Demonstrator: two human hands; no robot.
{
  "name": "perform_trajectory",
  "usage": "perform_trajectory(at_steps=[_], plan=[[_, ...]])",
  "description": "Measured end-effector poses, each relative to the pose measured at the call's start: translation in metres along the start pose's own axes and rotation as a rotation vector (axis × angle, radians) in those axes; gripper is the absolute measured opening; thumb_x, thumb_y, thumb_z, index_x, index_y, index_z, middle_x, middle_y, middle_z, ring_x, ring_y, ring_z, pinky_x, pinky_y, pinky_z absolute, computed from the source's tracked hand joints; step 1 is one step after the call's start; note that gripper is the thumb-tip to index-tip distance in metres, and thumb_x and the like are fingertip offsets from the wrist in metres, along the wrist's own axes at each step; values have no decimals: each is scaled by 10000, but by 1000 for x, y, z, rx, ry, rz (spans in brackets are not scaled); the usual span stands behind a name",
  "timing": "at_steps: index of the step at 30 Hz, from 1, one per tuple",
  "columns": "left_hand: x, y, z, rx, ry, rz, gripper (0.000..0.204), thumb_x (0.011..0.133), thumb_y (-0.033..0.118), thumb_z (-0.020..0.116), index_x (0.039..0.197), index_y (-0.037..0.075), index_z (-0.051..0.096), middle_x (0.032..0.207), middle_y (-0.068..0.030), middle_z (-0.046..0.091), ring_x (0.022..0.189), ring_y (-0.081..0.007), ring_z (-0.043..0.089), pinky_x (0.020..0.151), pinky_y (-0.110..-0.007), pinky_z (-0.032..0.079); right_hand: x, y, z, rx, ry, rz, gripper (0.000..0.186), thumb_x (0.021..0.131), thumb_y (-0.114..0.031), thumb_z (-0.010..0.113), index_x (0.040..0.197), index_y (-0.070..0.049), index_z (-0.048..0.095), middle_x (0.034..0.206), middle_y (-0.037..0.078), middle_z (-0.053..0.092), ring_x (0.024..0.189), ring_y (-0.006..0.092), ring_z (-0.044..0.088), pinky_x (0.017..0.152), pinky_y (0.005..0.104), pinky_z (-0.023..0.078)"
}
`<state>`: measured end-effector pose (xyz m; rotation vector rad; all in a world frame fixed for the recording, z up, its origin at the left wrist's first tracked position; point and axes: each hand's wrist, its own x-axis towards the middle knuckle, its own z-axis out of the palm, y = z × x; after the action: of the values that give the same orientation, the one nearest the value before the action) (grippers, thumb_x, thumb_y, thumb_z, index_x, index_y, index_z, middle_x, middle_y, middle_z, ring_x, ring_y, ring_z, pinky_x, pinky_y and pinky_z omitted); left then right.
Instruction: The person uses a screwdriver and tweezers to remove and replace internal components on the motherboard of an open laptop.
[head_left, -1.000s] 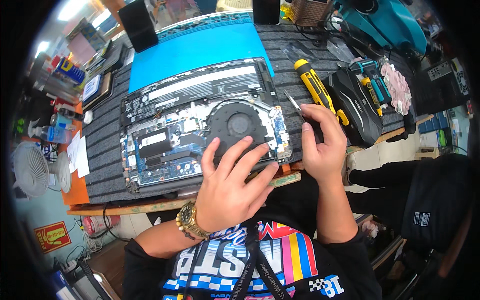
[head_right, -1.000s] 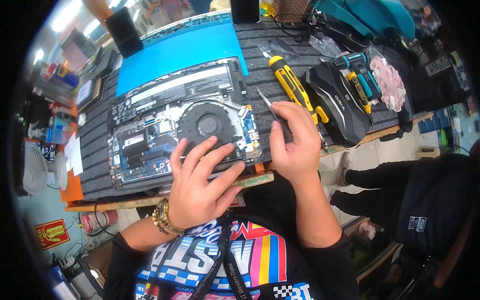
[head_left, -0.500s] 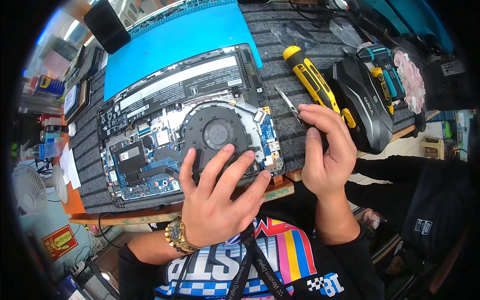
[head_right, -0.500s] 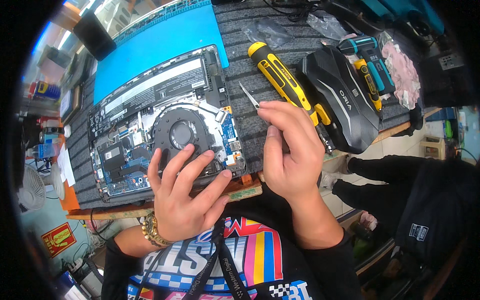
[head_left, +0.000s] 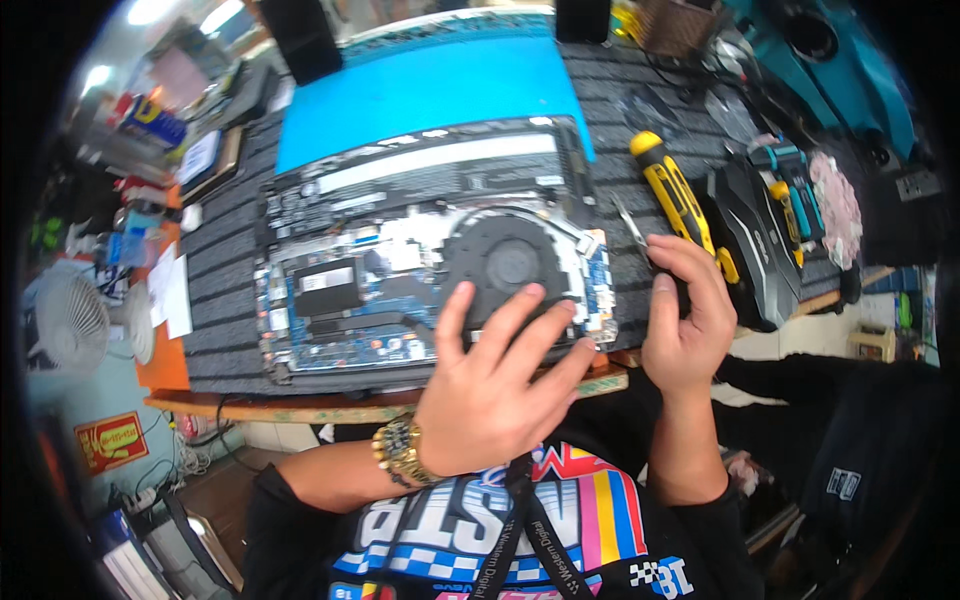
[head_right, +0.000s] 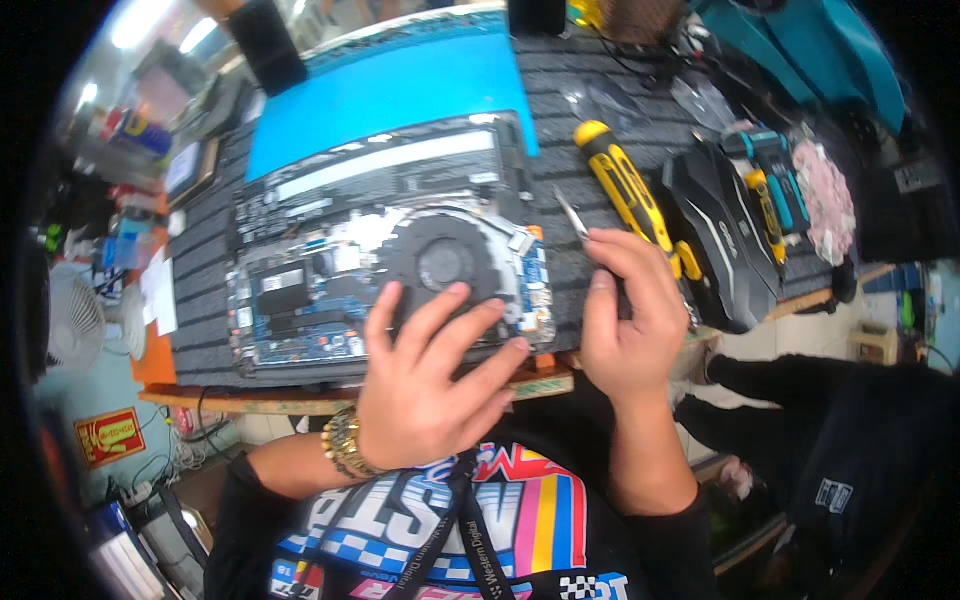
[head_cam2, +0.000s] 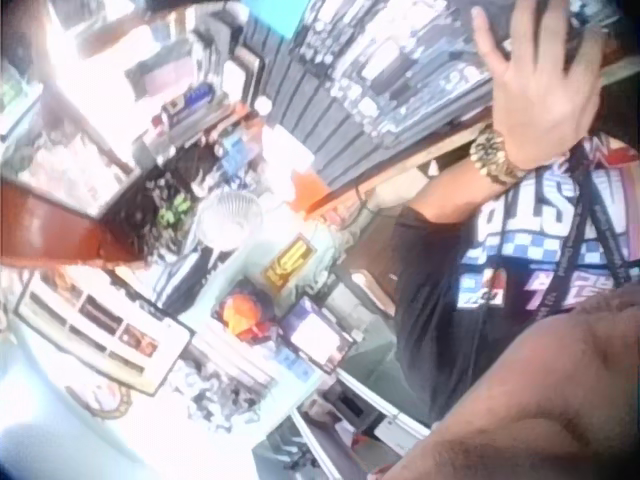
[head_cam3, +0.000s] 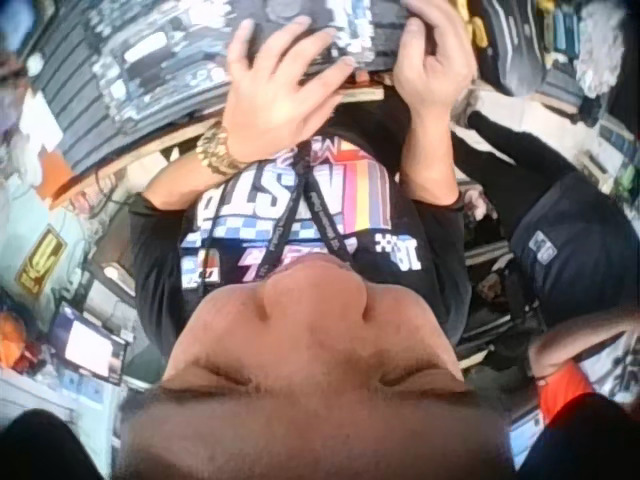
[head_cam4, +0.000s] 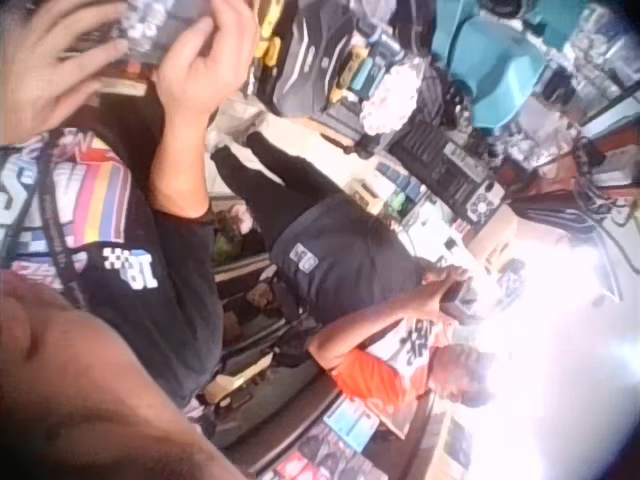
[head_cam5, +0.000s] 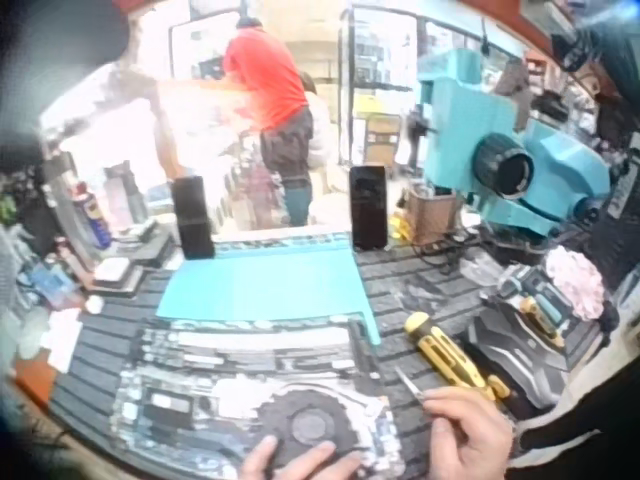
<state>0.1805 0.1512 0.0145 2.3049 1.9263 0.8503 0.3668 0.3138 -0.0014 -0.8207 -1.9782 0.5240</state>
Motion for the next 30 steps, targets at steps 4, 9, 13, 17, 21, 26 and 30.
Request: perform_trajectory(at_steps=[4,9,13,17,21,26,30], plan=[[-1,0,-5,-101,22,-5,526,815,280,902,1323,200,792,1522,-82,649,1487,-344,551,1263,-721,247,0,-3,-1,8,-10,-11,244,915,99,655,1130,50,760,1204,208,790,1118,354,761,1013,416,576],[-13,-13,-37,-221,48,60,443,845,290,897,1262,172,804,1475,-82,672,1462,-346,577,1257,-674,316,-1,-5,1,18,-8,-32,235,920,91,659,1131,52,755,1201,206,787,1128,351,755,1024,415,569],[-16,-37,-87,-126,16,95,360,868,282,884,1195,153,806,1385,-79,708,1420,-350,611,1233,-640,381,0,-8,3,-1,-10,-43,216,921,74,668,1120,55,749,1196,208,783,1122,358,753,1024,424,570],[1,-76,-129,49,60,108,315,863,211,876,1155,121,799,1293,-90,729,1323,-358,652,1140,-574,470,-1,-9,2,-42,2,-38,221,915,67,685,1126,52,747,1197,208,780,1127,365,748,1029,430,569],[12,-102,-157,141,85,67,255,865,172,872,1099,96,803,1233,-93,742,1255,-351,673,1078,-519,495,-2,-9,4,-59,-9,-30,226,916,60,701,1138,42,744,1206,202,774,1141,366,739,1031,434,568],[31,-136,-168,182,77,-4,185,900,166,863,1046,68,805,1132,-115,757,1123,-340,704,972,-456,548,-1,-9,5,-81,-17,-34,231,912,53,712,1141,33,740,1199,200,772,1132,374,734,1024,443,566],[59,-178,-168,250,12,-114,201,929,194,835,1051,36,808,1037,-153,785,1007,-360,745,884,-469,590,-1,-10,4,-114,-22,-43,230,910,51,713,1137,31,738,1191,196,772,1121,374,731,1014,442,565]])
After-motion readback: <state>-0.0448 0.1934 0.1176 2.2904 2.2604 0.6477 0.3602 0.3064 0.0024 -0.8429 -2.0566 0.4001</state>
